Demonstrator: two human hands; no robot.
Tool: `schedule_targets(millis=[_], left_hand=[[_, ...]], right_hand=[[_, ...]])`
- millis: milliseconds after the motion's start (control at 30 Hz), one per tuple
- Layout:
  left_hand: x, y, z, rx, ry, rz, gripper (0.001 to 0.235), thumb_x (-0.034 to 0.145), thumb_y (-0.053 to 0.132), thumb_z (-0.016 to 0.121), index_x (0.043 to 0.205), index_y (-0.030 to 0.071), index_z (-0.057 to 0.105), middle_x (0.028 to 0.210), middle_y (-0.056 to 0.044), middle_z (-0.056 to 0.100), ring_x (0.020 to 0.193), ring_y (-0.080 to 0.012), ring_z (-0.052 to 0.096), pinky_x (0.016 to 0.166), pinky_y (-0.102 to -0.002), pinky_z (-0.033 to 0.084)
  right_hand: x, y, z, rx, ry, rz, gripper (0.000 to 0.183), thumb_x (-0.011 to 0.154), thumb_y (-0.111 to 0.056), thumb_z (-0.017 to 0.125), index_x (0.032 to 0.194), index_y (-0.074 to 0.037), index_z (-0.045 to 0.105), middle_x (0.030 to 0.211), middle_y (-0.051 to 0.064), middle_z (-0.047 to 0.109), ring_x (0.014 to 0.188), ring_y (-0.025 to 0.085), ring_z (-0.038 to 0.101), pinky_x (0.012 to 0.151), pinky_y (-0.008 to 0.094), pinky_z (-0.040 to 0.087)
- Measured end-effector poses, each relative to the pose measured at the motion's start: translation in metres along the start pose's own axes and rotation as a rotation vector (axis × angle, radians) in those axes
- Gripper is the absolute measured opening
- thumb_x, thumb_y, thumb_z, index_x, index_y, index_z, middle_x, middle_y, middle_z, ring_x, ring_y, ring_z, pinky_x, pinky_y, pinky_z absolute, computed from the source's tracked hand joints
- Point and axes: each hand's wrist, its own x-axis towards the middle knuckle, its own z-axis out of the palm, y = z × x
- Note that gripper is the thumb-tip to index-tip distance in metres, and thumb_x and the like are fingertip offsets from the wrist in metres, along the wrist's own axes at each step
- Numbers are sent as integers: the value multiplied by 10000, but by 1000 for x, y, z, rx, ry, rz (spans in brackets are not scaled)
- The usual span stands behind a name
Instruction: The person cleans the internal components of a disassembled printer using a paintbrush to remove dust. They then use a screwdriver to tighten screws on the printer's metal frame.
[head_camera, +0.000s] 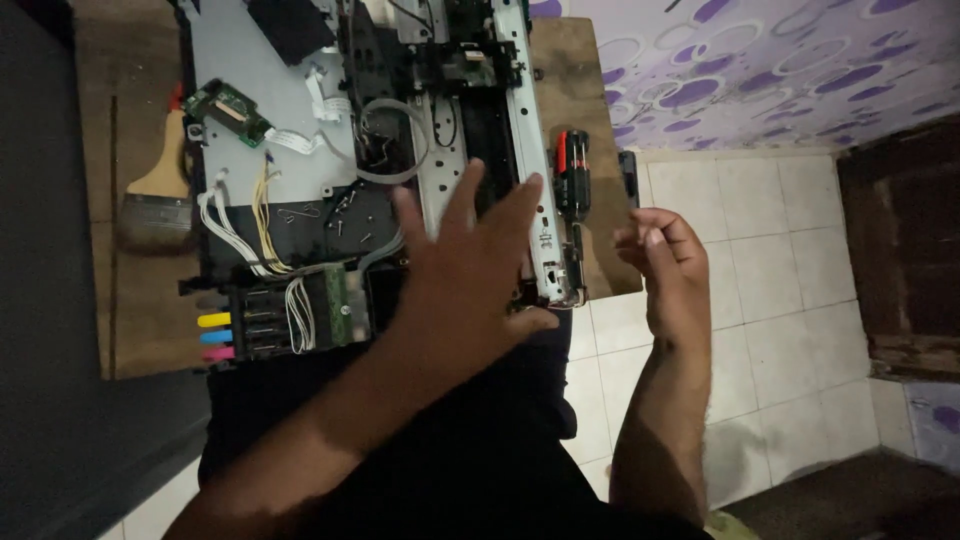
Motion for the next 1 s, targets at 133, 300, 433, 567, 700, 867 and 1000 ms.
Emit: schedule_targets(millis=[133, 300, 433, 567, 700, 867, 1000], left_hand=[[-18, -15, -63, -73, 98, -95, 1082, 743, 588, 872, 1583, 165, 339, 1592, -112, 477, 1507, -357, 305, 1099, -806, 83], [-66, -58, -97, -37, 619, -100, 532, 1007, 85, 759, 1485, -26, 553, 1476, -280, 615, 1445, -461, 559, 1261, -690, 359], [-78, -83, -117, -60, 710, -53, 402, 1035, -49, 695, 1412, -118, 575, 1399, -291, 635, 1345, -427, 626, 1181, -560, 484], [-79, -96, -124, -69, 636, -163, 380, 990, -52, 714, 1361, -81, 639, 1337, -243, 660, 1254, -382, 647, 1096, -470, 504], [-77, -120, -109, -123, 614, -200, 361, 967, 4, 722, 1310, -82, 651, 1301, -248, 689, 1221, -360, 668, 1074, -462, 538], [-82, -152, -106, -169, 556, -311, 361, 968, -6, 685, 1318, -78, 635, 1295, -248, 671, 1215, -354, 649, 1063, -434, 519], [-78, -162, -111, -206, 419, -378, 427, 946, 8, 686, 1366, -29, 619, 1303, -235, 669, 1197, -345, 644, 1038, -440, 513]], right_hand=[[15, 19, 8, 11, 73, 83, 211, 1020, -272, 580, 1176, -150, 656, 1025, 39, 713, 963, 135, 683, 857, 283, 577], [45, 64, 10, -30, 269, 62, 111, 956, -198, 651, 1063, -182, 677, 922, -14, 685, 684, 68, 619, 581, 185, 534], [53, 73, 15, -29, 261, -45, 182, 929, -200, 660, 1110, -194, 657, 992, -19, 644, 842, 70, 615, 644, 204, 549], [54, 86, 16, -118, 277, -171, 117, 1011, -77, 632, 1112, -131, 656, 933, -13, 617, 823, 74, 597, 697, 214, 505], [45, 80, 18, -169, 294, -149, 118, 1031, -71, 651, 1133, -129, 663, 961, 19, 663, 835, 99, 624, 706, 234, 533], [44, 80, 22, -150, 273, -182, 137, 1045, -37, 629, 1162, -101, 659, 948, -3, 609, 863, 83, 587, 777, 232, 493], [35, 57, 35, -83, 274, -75, 108, 1079, -24, 594, 1129, -112, 633, 866, -18, 580, 773, 84, 584, 700, 231, 523]])
